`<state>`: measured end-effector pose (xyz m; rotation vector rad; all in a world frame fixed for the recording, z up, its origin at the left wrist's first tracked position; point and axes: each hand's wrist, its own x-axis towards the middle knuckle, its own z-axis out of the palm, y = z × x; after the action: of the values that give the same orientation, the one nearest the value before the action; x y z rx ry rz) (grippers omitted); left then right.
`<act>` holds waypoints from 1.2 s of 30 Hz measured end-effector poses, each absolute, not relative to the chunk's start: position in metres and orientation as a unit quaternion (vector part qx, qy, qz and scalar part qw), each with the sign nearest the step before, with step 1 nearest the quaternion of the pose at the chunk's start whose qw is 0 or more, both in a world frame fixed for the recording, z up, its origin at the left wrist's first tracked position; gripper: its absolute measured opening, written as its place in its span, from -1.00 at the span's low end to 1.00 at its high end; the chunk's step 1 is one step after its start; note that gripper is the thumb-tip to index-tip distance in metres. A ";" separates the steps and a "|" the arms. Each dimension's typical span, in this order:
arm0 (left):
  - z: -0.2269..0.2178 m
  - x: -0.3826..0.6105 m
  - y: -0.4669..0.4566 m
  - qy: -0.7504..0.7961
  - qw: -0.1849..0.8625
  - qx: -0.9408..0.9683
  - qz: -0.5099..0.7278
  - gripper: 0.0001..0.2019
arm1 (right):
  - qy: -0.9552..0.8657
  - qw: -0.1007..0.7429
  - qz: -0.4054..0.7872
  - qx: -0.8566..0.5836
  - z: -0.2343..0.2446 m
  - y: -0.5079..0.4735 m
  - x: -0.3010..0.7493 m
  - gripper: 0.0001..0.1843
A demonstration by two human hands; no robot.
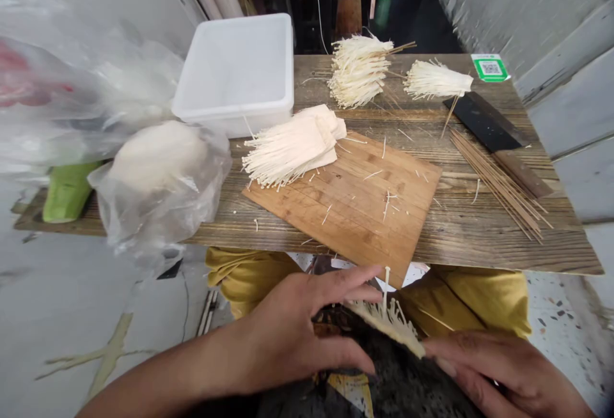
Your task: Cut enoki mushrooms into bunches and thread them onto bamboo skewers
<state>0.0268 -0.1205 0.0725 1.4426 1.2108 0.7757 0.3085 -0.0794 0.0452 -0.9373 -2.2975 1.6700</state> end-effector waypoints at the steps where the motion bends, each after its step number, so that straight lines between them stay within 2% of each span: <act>1: 0.070 0.025 -0.117 0.506 0.567 0.565 0.322 -0.33 | -0.752 0.054 0.566 -0.333 0.051 -0.068 0.300 -0.70; 5: 0.053 0.028 -0.105 0.475 0.688 0.434 0.337 -0.63 | -0.658 0.008 0.632 -0.409 0.061 -0.048 0.286 -0.74; 8: 0.048 0.034 -0.098 0.461 0.734 0.357 0.346 -0.72 | -0.574 0.011 0.705 -0.417 0.060 -0.046 0.283 -0.68; 12: 0.048 0.038 -0.096 0.453 0.751 0.309 0.368 -0.71 | -0.524 0.014 0.752 -0.399 0.061 -0.044 0.277 -0.68; 17: 0.043 0.038 -0.096 0.450 0.743 0.315 0.382 -0.77 | -0.510 0.012 0.758 -0.408 0.062 -0.043 0.276 -0.68; 24: 0.045 0.039 -0.098 0.454 0.749 0.291 0.386 -0.68 | -0.518 -0.012 0.753 -0.406 0.063 -0.044 0.280 -0.57; 31: 0.048 0.040 -0.101 0.442 0.759 0.268 0.396 -0.69 | -0.513 -0.032 0.746 -0.424 0.072 -0.045 0.279 -0.49; 36: 0.050 0.040 -0.102 0.437 0.763 0.236 0.414 -0.72 | -0.491 -0.030 0.748 -0.445 0.074 -0.045 0.279 -0.58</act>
<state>0.0403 -0.1023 0.0504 0.5123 0.9492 0.8996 0.2788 -0.0446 0.0738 -1.4259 -1.5713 2.3972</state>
